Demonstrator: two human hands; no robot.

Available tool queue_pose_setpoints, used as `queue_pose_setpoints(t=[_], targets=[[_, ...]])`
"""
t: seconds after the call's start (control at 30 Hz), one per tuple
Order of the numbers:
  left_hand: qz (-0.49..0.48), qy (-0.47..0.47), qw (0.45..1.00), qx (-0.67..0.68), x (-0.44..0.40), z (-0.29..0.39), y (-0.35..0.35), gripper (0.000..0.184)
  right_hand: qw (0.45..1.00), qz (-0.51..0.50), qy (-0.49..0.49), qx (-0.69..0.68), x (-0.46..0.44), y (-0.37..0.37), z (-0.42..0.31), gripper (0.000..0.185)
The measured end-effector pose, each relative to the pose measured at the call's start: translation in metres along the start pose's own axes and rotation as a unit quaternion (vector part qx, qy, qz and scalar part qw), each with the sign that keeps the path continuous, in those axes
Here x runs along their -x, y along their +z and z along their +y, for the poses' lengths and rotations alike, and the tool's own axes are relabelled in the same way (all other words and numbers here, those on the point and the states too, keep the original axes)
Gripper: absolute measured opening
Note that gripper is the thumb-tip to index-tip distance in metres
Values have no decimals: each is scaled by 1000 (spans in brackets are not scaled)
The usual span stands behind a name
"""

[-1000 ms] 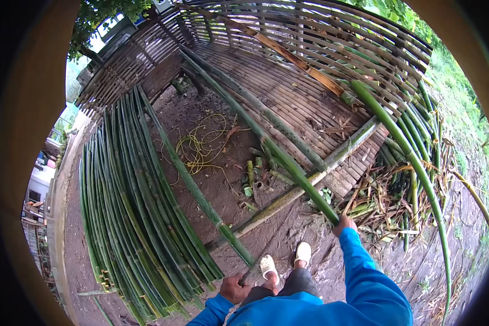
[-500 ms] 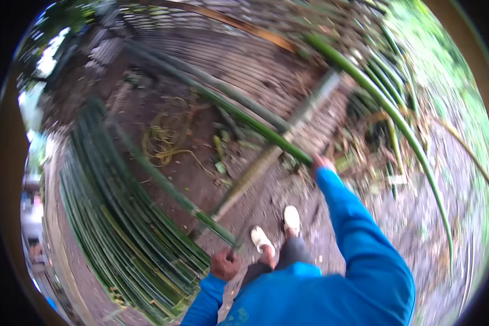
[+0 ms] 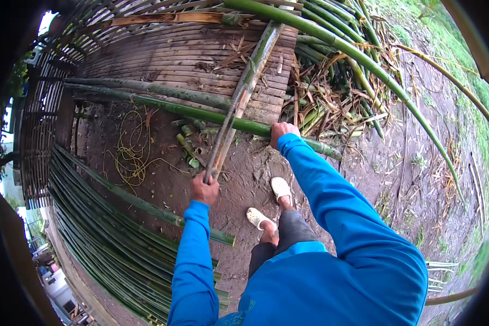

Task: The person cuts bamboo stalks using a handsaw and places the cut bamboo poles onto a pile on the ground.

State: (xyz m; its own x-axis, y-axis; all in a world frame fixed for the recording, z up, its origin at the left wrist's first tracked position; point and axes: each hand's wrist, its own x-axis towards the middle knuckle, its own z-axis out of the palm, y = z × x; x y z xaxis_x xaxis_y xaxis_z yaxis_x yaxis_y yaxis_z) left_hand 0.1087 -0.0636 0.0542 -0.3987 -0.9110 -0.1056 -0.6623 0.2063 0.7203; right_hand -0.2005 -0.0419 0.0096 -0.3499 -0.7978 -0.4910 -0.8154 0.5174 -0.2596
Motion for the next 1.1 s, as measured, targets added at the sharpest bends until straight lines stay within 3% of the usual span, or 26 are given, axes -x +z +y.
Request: queue_pose_setpoints(t=[0.13, 0.23, 0.4, 0.53, 0.57, 0.67, 0.73, 0.9, 1.1], targets=[[2, 5, 1000, 20, -26, -21, 16, 12, 1000, -6, 12, 2, 1, 0, -2, 21], [-13, -7, 999, 36, -15, -34, 18, 5, 1000, -17, 16, 6, 1, -4, -3, 21], [-11, -16, 1000, 20, 25, -33, -5, 20, 999, -32, 21, 3, -5, -7, -3, 23], [28, -70, 995, 72, -2, -66, 5, 16, 999, -35, 13, 20, -8, -5, 1, 23], [-1, -98, 991, 90, 2, -69, 3, 11, 1000, 3, -9, 23, -6, 0, 3, 23], [-16, -86, 993, 81, 36, -20, -3, 7, 1000, -14, -2, 26, 7, 21, 11, 25], [-36, -105, 993, 31, 83, -16, 1, 7, 997, -77, 21, 19, 57, 33, 21, 27], [-80, -51, 994, 50, 183, 11, 10, 7, 983, -167, 54, 58, 153, 72, 49, 35], [-68, -38, 996, 38, 194, 22, 21, 8, 994, -104, 29, -13, 128, 81, -7, 33]])
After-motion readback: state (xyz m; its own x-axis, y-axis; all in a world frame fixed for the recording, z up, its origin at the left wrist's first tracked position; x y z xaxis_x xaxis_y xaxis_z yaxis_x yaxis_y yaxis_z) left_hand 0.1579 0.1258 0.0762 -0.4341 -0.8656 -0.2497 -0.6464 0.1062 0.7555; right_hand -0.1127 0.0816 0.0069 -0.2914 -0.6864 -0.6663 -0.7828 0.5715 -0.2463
